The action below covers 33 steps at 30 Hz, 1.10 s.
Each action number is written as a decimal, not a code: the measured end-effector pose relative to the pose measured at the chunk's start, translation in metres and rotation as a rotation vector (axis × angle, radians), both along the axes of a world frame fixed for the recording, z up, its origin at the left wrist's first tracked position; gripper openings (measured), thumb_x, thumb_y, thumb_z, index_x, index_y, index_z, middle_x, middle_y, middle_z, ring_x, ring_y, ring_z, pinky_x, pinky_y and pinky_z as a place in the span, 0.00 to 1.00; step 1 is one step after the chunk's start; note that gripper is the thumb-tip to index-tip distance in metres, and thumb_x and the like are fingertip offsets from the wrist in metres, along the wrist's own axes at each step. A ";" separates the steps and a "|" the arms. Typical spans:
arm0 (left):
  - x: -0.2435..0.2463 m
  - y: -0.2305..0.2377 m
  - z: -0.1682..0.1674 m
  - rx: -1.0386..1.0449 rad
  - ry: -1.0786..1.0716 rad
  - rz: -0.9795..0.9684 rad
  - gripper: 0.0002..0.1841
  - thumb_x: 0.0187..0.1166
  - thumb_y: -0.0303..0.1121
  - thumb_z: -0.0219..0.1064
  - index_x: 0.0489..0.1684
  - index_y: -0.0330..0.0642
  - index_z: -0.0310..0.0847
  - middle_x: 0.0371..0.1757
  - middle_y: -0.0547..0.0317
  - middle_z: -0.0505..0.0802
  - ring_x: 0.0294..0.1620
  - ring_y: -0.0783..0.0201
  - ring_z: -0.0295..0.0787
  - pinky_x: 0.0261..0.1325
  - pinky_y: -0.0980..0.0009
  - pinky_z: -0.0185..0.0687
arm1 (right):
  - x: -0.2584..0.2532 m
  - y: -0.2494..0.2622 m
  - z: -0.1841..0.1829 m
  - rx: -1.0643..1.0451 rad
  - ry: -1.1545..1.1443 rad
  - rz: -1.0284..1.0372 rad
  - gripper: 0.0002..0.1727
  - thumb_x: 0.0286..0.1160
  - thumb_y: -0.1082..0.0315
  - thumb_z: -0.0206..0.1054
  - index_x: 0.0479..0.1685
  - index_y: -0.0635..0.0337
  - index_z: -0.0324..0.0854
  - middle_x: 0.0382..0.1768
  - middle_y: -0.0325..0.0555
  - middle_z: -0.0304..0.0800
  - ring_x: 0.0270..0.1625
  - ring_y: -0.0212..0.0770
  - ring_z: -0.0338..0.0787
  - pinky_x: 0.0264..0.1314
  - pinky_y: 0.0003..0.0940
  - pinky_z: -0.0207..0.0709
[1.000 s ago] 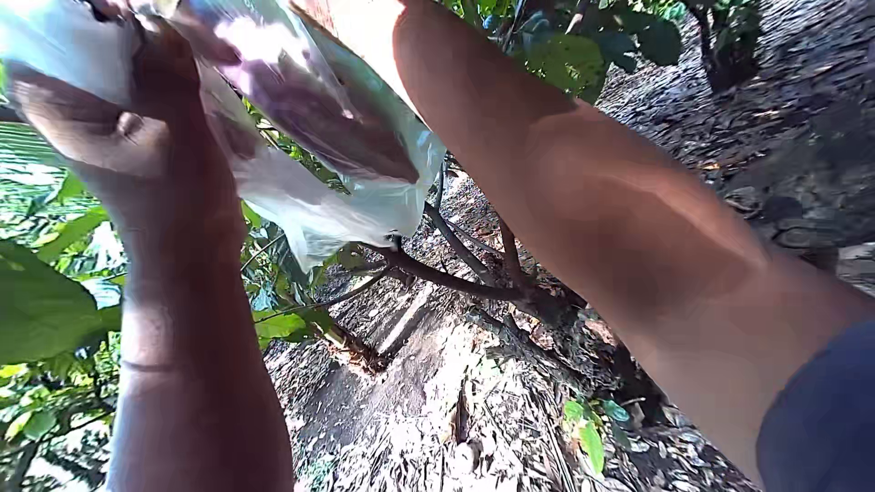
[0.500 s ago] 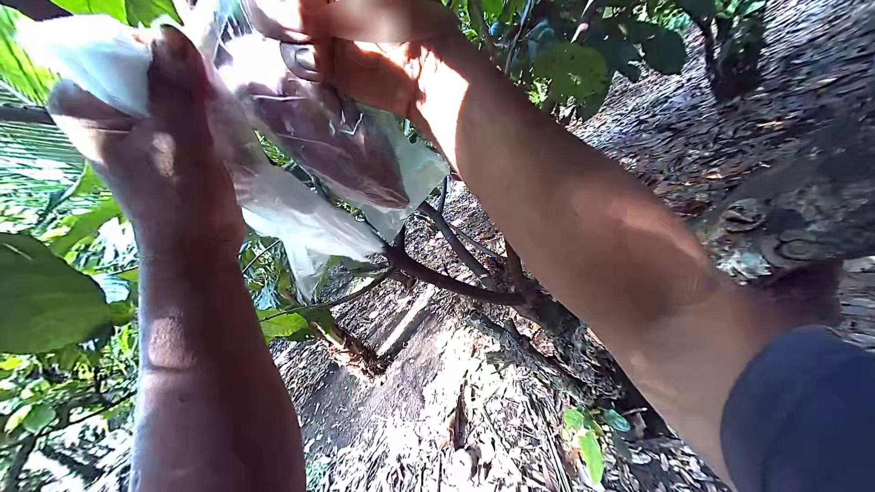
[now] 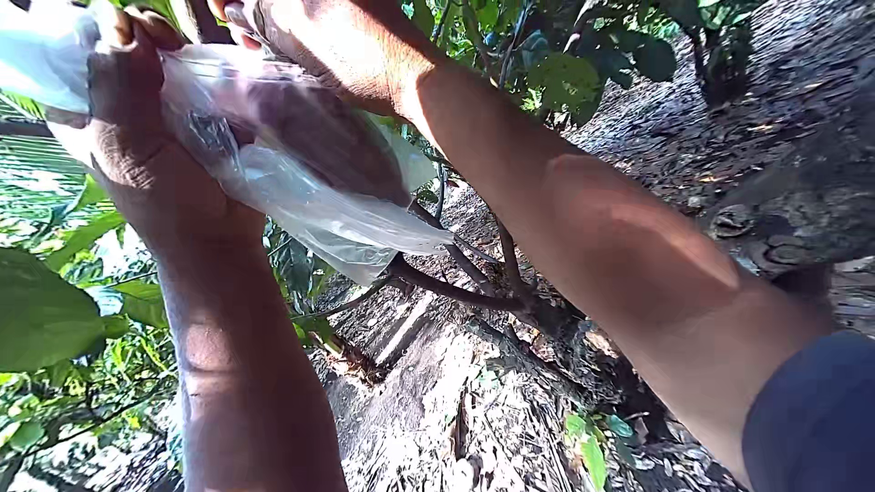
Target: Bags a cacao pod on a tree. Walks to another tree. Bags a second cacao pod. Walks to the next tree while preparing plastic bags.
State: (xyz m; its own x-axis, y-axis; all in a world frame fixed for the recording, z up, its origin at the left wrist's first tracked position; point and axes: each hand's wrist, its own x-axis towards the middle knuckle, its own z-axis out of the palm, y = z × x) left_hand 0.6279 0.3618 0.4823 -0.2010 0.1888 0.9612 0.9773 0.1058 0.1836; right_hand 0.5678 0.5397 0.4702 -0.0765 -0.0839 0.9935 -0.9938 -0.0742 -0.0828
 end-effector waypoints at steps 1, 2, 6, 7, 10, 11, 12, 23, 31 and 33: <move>0.000 -0.001 -0.001 0.000 0.007 0.019 0.09 0.91 0.30 0.52 0.61 0.39 0.69 0.50 0.53 0.89 0.51 0.56 0.90 0.58 0.55 0.90 | -0.001 0.000 0.001 -0.015 -0.010 0.076 0.05 0.77 0.78 0.67 0.40 0.66 0.89 0.32 0.43 0.88 0.38 0.27 0.86 0.44 0.22 0.82; -0.002 -0.003 -0.002 -0.013 0.014 0.034 0.10 0.91 0.31 0.52 0.64 0.39 0.68 0.50 0.53 0.88 0.51 0.55 0.90 0.58 0.55 0.90 | -0.002 0.001 0.002 -0.010 -0.014 0.102 0.05 0.75 0.79 0.69 0.42 0.66 0.90 0.34 0.44 0.90 0.39 0.28 0.88 0.46 0.22 0.83; -0.012 -0.007 -0.007 0.020 0.080 0.074 0.15 0.87 0.28 0.58 0.68 0.34 0.70 0.52 0.51 0.90 0.53 0.54 0.90 0.61 0.53 0.88 | 0.005 0.000 0.003 0.017 -0.067 -0.040 0.06 0.78 0.74 0.68 0.46 0.62 0.91 0.39 0.44 0.93 0.45 0.30 0.90 0.52 0.27 0.83; -0.013 -0.003 -0.008 0.025 0.097 0.082 0.14 0.86 0.26 0.58 0.66 0.34 0.72 0.50 0.52 0.90 0.53 0.55 0.90 0.61 0.54 0.88 | 0.008 0.000 0.002 0.043 -0.073 -0.138 0.08 0.80 0.71 0.67 0.49 0.61 0.91 0.42 0.45 0.93 0.49 0.32 0.90 0.56 0.30 0.82; -0.015 0.003 -0.008 0.026 0.111 0.095 0.10 0.83 0.23 0.61 0.58 0.33 0.77 0.48 0.52 0.92 0.52 0.56 0.91 0.60 0.55 0.89 | 0.025 -0.001 0.001 0.090 -0.136 -0.351 0.12 0.83 0.68 0.64 0.54 0.63 0.90 0.49 0.51 0.93 0.57 0.41 0.89 0.63 0.38 0.77; -0.017 0.003 -0.008 0.026 0.115 0.098 0.09 0.83 0.23 0.62 0.56 0.35 0.76 0.47 0.53 0.92 0.51 0.57 0.91 0.59 0.56 0.89 | 0.027 -0.004 0.002 0.059 -0.157 -0.343 0.11 0.83 0.68 0.64 0.53 0.63 0.91 0.47 0.50 0.93 0.55 0.40 0.88 0.62 0.37 0.77; -0.018 0.002 -0.008 0.027 0.113 0.110 0.09 0.83 0.24 0.61 0.56 0.35 0.74 0.46 0.54 0.90 0.50 0.57 0.90 0.58 0.56 0.89 | 0.026 -0.009 0.004 -0.048 -0.157 -0.273 0.07 0.79 0.70 0.69 0.43 0.61 0.92 0.38 0.47 0.92 0.46 0.36 0.89 0.52 0.32 0.80; -0.017 0.007 -0.008 -0.009 0.264 0.198 0.19 0.73 0.30 0.77 0.58 0.33 0.79 0.52 0.52 0.93 0.56 0.56 0.91 0.63 0.55 0.89 | 0.008 -0.018 0.000 -0.186 0.075 -0.416 0.07 0.78 0.63 0.70 0.39 0.51 0.93 0.31 0.39 0.91 0.38 0.34 0.90 0.43 0.33 0.83; -0.020 0.005 -0.002 -0.018 0.299 0.228 0.11 0.77 0.27 0.72 0.50 0.34 0.78 0.45 0.53 0.93 0.51 0.56 0.91 0.60 0.55 0.88 | 0.007 -0.014 -0.008 -0.125 0.166 -0.421 0.08 0.79 0.66 0.66 0.43 0.54 0.92 0.35 0.41 0.92 0.42 0.36 0.90 0.48 0.35 0.82; -0.021 0.003 -0.001 -0.047 0.271 0.189 0.10 0.79 0.28 0.71 0.51 0.34 0.78 0.45 0.53 0.92 0.51 0.56 0.91 0.61 0.54 0.87 | 0.010 -0.014 -0.008 -0.114 0.109 -0.401 0.07 0.77 0.66 0.68 0.41 0.53 0.92 0.33 0.40 0.92 0.41 0.36 0.90 0.47 0.36 0.82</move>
State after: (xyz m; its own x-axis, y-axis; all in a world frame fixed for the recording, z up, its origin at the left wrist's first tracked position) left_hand 0.6066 0.3644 0.4812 0.0248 0.2178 0.9757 0.9521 0.2924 -0.0895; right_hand 0.5778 0.5258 0.4619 0.0249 0.0424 0.9988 -0.9483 0.3171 0.0102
